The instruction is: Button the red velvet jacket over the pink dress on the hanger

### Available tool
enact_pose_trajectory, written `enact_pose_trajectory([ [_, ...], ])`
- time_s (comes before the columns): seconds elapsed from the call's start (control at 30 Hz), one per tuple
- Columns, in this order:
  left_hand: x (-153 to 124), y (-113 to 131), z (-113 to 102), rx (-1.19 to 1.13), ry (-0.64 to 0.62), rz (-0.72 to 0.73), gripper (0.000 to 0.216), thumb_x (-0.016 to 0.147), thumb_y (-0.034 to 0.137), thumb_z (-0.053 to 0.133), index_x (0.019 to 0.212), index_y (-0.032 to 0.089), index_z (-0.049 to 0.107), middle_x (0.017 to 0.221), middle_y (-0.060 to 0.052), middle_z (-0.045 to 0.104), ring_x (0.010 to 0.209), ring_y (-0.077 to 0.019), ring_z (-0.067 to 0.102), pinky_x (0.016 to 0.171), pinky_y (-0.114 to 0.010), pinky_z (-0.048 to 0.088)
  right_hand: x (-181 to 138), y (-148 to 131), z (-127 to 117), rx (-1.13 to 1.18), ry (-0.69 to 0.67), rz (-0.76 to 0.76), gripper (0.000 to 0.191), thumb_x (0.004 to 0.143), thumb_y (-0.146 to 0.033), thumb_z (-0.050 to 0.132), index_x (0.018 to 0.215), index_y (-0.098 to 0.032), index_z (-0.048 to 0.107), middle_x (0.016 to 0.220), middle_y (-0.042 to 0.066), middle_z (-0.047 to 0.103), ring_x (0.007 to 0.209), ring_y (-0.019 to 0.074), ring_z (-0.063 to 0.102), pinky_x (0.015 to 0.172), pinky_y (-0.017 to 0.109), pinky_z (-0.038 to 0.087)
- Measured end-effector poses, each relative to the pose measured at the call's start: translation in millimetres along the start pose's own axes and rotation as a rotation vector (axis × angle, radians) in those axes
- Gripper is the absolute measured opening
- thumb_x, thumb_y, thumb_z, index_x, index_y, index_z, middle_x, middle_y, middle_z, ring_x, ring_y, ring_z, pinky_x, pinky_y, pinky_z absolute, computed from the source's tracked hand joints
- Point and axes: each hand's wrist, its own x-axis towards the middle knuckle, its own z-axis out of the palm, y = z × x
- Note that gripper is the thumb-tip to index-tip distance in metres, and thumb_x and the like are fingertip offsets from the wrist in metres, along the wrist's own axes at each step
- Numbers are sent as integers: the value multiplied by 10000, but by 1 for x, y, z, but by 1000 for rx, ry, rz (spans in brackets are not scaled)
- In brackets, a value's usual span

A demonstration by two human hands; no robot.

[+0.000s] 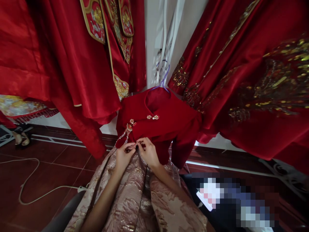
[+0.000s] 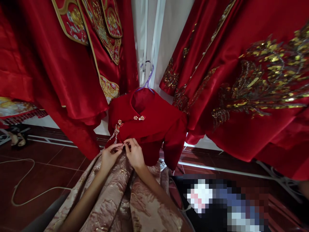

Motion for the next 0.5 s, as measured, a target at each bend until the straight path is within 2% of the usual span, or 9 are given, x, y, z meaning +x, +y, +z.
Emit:
enact_pose_trajectory([
  [0.3,18,-1,-8,-53,-129,-33,196,690,254,668,852,150,701,838,-68,727,746,-180,684,748,-325,562,8,-1,-1,10,-34,-23,146,881,-235,467,913,-213,607,911,42,610,837,150,626,708,256,532],
  [0.4,21,-6,-10,-106,-185,-44,201,700,273,662,856,146,668,843,-75,717,761,-179,683,722,-313,563,8,4,-12,160,-183,8,181,843,-277,532,1000,-218,602,1022,52,634,890,156,652,681,255,548],
  [0.47,22,-12,-13,-142,-127,-104,265,694,286,663,915,148,617,815,-65,701,660,-157,668,585,-270,550,2,19,-31,273,-322,56,302,803,-335,591,1087,-234,586,1146,58,628,941,174,662,679,270,557],
  [0.5,21,-15,-15,-161,-76,-142,310,683,294,667,944,150,587,795,-53,688,597,-143,650,507,-242,522,-5,31,-46,285,-336,93,324,792,-371,600,1085,-234,595,1180,64,624,933,182,669,684,284,558],
])
